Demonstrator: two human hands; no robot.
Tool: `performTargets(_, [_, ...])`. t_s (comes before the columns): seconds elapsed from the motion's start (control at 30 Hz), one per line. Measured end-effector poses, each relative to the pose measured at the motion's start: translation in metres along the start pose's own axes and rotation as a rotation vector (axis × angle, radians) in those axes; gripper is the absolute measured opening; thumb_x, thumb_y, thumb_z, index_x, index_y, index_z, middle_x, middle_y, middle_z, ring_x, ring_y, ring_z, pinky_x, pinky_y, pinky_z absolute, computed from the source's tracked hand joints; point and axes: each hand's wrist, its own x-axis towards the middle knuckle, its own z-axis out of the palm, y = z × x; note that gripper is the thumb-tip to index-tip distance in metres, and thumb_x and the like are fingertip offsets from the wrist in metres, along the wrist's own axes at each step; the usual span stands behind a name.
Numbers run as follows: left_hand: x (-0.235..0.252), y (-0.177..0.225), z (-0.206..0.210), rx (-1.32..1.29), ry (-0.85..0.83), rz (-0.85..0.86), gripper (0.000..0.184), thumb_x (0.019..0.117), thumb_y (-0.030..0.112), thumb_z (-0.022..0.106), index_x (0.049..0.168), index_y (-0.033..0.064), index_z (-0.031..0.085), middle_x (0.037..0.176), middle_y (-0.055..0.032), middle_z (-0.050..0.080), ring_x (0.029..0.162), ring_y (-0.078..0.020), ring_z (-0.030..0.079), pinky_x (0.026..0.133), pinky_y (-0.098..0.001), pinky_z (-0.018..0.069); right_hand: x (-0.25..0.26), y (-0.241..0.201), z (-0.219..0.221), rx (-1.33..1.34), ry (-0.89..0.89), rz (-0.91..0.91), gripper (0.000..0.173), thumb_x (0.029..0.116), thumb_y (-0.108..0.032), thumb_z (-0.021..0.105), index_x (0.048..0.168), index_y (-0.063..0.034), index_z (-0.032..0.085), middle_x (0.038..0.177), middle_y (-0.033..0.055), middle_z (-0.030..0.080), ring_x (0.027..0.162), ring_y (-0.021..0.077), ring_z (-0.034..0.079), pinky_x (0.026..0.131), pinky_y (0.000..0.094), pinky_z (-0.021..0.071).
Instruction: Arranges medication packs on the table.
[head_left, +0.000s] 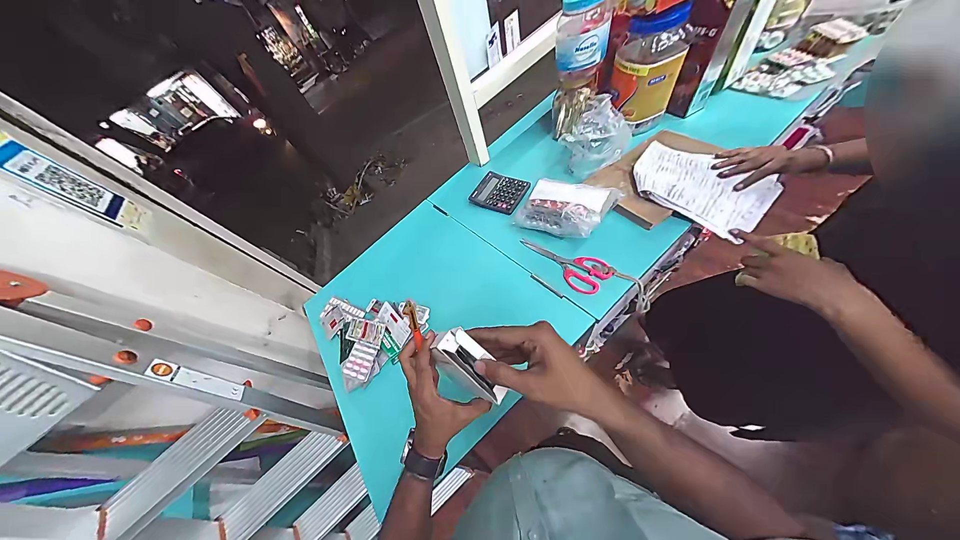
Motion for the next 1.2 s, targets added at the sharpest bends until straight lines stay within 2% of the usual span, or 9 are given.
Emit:
performTargets(0.13, [0.015,0.019,0.014,0.562,-0.022,-0.092,0.11,0.0542,0.06,0.082,0.144,0.0022,0.056,0.133,-0.0292,0.054,0.089,-0.0327,0.067,0.059,-0.0443,0.0566,-0.01,0.03,0.014,-0.537,0.034,0.056,0.067,0.1051,-0.039,0.054,0.161,-0.009,0.031,0.154,0.0115,0.049,0.126,0.0215,0.062,0.099,0.0437,0.0561])
performTargets(0.23, [0.011,0.02,0.018,0.709,-0.101,-0.235,0.115,0.0444,0.055,0.087,0.146,0.0096,0.056,0.132,-0.0259,0.056,0.088,-0.0396,0.068,0.057,-0.053,0.0557,-0.002,0.066,0.021,-0.523,0.073,0.084,0.059,0.1085,-0.031,0.047,0.16,-0.0084,0.032,0.136,0.017,0.06,0.108,0.027,0.068,0.089,0.0448,0.0586])
performTargets(0.4, [0.006,0.03,0.022,0.616,-0.234,-0.401,0.119,0.0491,0.043,0.097,0.15,0.0036,0.048,0.139,-0.0373,0.048,0.101,-0.0558,0.063,0.07,-0.0676,0.0542,0.004,0.09,0.016,-0.11,0.34,0.07,0.033,0.1031,-0.015,0.058,0.13,0.0029,0.068,0.114,0.0176,0.074,0.103,0.0195,0.072,0.097,0.0366,0.0566])
performTargets(0.63, [0.001,0.048,0.025,0.728,-0.25,-0.471,0.122,0.0496,0.052,0.095,0.151,0.0038,0.047,0.139,-0.0384,0.049,0.105,-0.0582,0.061,0.071,-0.0702,0.0526,0.006,0.085,0.018,0.194,0.467,0.19,0.011,0.0928,-0.003,0.069,0.095,0.006,0.074,0.093,0.0085,0.075,0.082,0.0055,0.069,0.077,0.0248,0.0579])
performTargets(0.83, [0.025,0.041,0.027,0.9,-0.184,-0.438,0.12,0.0478,0.07,0.083,0.145,0.0057,0.056,0.122,-0.0222,0.062,0.093,-0.0373,0.068,0.061,-0.0514,0.0559,0.016,0.082,0.007,0.168,0.173,0.117,0.031,0.1025,-0.01,0.059,0.127,0.0065,0.066,0.125,0.0129,0.071,0.109,0.0087,0.07,0.097,0.0275,0.057])
performTargets(0.93, [0.036,0.04,0.007,0.742,-0.26,-0.478,0.114,0.0571,0.074,0.083,0.147,0.0095,0.056,0.129,-0.0216,0.06,0.098,-0.0367,0.067,0.069,-0.0524,0.0579,0.024,0.078,-0.003,0.167,0.16,0.214,0.038,0.0975,-0.005,0.064,0.135,0.0035,0.063,0.126,0.0119,0.07,0.103,0.0099,0.071,0.089,0.0276,0.06])
performTargets(1.03, [0.043,0.026,-0.025,0.459,-0.135,-0.457,0.06,0.0932,0.052,0.065,0.137,0.0104,0.066,0.126,-0.0214,0.061,0.101,-0.0338,0.066,0.078,-0.0531,0.0567,0.035,0.076,-0.015,0.399,0.318,0.27,0.035,0.101,0.0,0.057,0.135,0.0071,0.06,0.119,0.0173,0.072,0.097,0.0209,0.074,0.084,0.0361,0.0632])
performTargets(1.13, [0.045,0.011,-0.039,0.084,-0.017,-0.537,0.043,0.1025,0.04,0.052,0.123,0.0085,0.073,0.119,-0.0097,0.065,0.103,-0.0138,0.062,0.084,-0.0327,0.0524,0.043,0.072,-0.021,0.484,0.385,0.22,0.036,0.1015,0.002,0.053,0.137,0.0076,0.059,0.12,0.0188,0.071,0.097,0.0229,0.073,0.083,0.0377,0.063])
performTargets(1.2, [0.043,0.012,-0.04,-0.185,-0.001,-0.646,0.03,0.1008,0.028,0.059,0.116,0.0061,0.074,0.108,-0.0022,0.071,0.075,-0.0013,0.058,0.058,-0.0183,0.0437,0.05,0.069,-0.024,0.419,0.38,0.17,0.034,0.1005,0.002,0.054,0.133,0.0073,0.062,0.117,0.0166,0.072,0.095,0.0203,0.073,0.081,0.0357,0.063])
